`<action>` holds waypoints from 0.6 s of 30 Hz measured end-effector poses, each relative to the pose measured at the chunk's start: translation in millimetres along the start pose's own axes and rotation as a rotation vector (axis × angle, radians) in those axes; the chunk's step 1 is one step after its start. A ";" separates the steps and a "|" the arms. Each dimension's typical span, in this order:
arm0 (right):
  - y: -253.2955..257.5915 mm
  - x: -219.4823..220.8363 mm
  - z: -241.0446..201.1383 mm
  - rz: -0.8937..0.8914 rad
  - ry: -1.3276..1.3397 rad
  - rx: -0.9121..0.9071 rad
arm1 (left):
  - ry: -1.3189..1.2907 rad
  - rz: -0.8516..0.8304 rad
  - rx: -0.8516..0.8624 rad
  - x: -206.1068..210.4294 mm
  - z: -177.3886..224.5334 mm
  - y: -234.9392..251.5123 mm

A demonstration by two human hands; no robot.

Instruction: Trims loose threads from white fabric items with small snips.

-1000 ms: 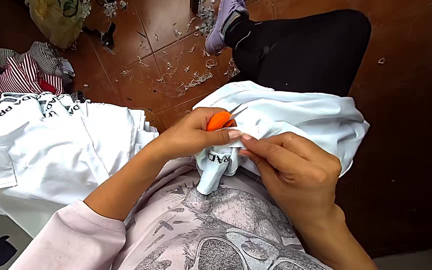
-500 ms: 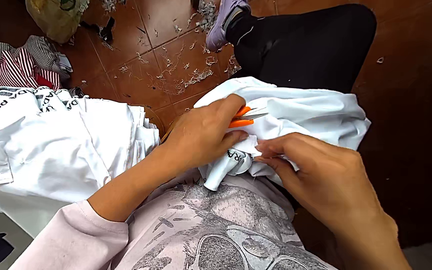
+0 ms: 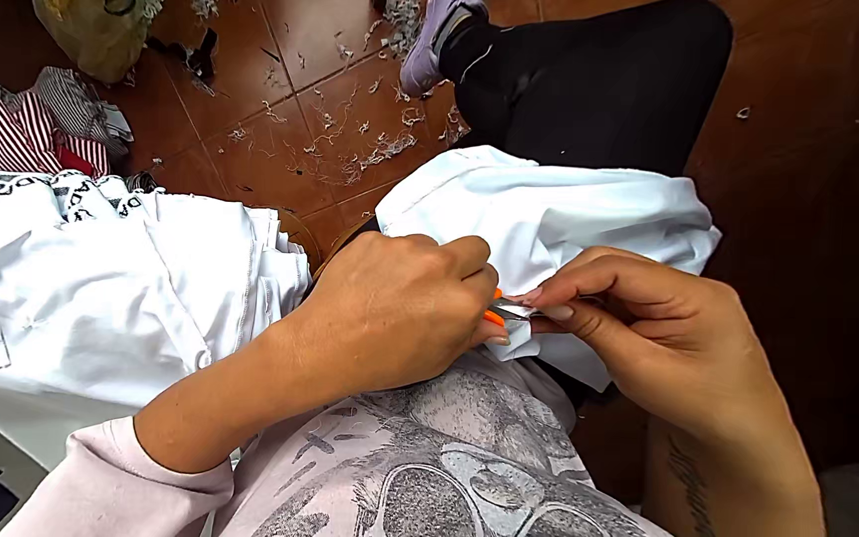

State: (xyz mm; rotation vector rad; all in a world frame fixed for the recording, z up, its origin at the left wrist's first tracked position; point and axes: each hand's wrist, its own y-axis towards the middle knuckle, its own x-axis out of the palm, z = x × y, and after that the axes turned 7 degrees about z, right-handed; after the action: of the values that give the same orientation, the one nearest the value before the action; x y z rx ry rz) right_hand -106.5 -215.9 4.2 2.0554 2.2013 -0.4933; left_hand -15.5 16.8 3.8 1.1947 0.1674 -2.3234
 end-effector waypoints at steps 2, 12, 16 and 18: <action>0.0 0.3 -3.5 -0.006 -0.026 0.018 | 0.009 -0.026 0.012 1.0 1.0 4.3; 5.1 -0.8 -15.0 0.003 -0.204 0.054 | 0.059 -0.025 -0.023 8.6 12.0 19.5; 4.3 5.9 -11.5 0.040 -0.209 0.081 | 0.032 0.043 -0.058 20.4 11.7 15.6; 5.0 11.5 -9.7 0.065 -0.200 0.095 | 0.005 0.078 -0.059 27.2 7.8 13.7</action>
State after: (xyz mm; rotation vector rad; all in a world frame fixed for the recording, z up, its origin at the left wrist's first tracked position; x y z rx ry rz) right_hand -101.1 -201.8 9.3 2.0156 2.0269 -0.7741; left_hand -27.3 -8.2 -11.3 1.1581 0.1859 -2.2327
